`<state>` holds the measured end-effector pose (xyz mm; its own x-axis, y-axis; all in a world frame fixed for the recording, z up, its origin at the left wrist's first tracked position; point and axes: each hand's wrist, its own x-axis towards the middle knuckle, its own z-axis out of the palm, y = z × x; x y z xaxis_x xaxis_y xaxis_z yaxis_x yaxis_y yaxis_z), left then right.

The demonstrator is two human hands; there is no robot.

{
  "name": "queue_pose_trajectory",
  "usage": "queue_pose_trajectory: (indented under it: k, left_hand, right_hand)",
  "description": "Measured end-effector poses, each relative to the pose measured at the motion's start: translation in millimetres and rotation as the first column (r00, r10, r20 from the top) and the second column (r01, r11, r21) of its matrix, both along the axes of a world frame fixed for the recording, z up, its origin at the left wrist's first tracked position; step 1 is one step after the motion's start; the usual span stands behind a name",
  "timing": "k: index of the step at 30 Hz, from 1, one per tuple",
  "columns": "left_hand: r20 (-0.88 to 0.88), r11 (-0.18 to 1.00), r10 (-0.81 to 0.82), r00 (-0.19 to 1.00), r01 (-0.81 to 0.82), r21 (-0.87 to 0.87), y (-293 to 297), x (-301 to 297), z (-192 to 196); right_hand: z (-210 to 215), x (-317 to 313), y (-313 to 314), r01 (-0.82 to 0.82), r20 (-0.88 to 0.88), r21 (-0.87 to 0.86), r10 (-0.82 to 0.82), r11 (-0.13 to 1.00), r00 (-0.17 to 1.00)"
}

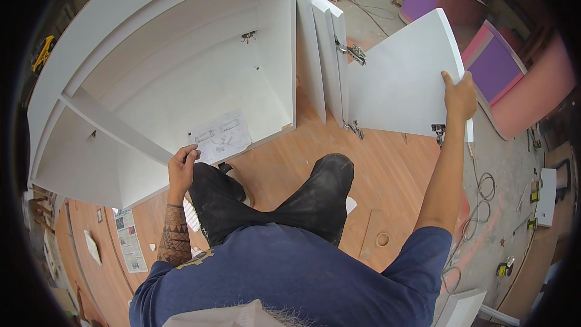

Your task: The person attaches a white door panel to a cabinet frame by aligning the hinges and securing them with screws using a power drill.

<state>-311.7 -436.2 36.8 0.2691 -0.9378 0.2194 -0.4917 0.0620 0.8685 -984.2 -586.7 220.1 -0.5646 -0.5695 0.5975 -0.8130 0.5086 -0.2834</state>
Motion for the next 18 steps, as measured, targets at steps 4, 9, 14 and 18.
queue_pose_trajectory:
  k: [4, 9, 14, 18]
  left_hand:
    - [0.013, 1.0, -0.018, 1.0, 0.018, -0.006, -6.3, -0.4, 4.8]
    - [0.008, 0.998, -0.028, 1.0, 0.028, -0.057, -12.5, -11.7, 9.2]
    - [0.009, 0.997, -0.052, 0.999, 0.053, -0.052, -11.7, -29.3, 13.5]
    - [0.042, 0.998, -0.059, 0.997, 0.06, -0.03, -5.4, -35.3, 16.1]
  right_hand:
    - [3.6, 2.3, -19.7, -0.056, -0.036, -0.004, 0.056, 0.998, 0.998]
    - [18.2, 21.8, -76.5, -0.197, -0.06, -0.013, 0.196, 0.98, 0.979]
    - [33.8, 51.8, -138.8, -0.41, -0.134, -0.093, 0.397, 0.907, 0.908]
    - [38.8, 75.7, -195.8, -0.565, -0.166, -0.106, 0.545, 0.819, 0.822]
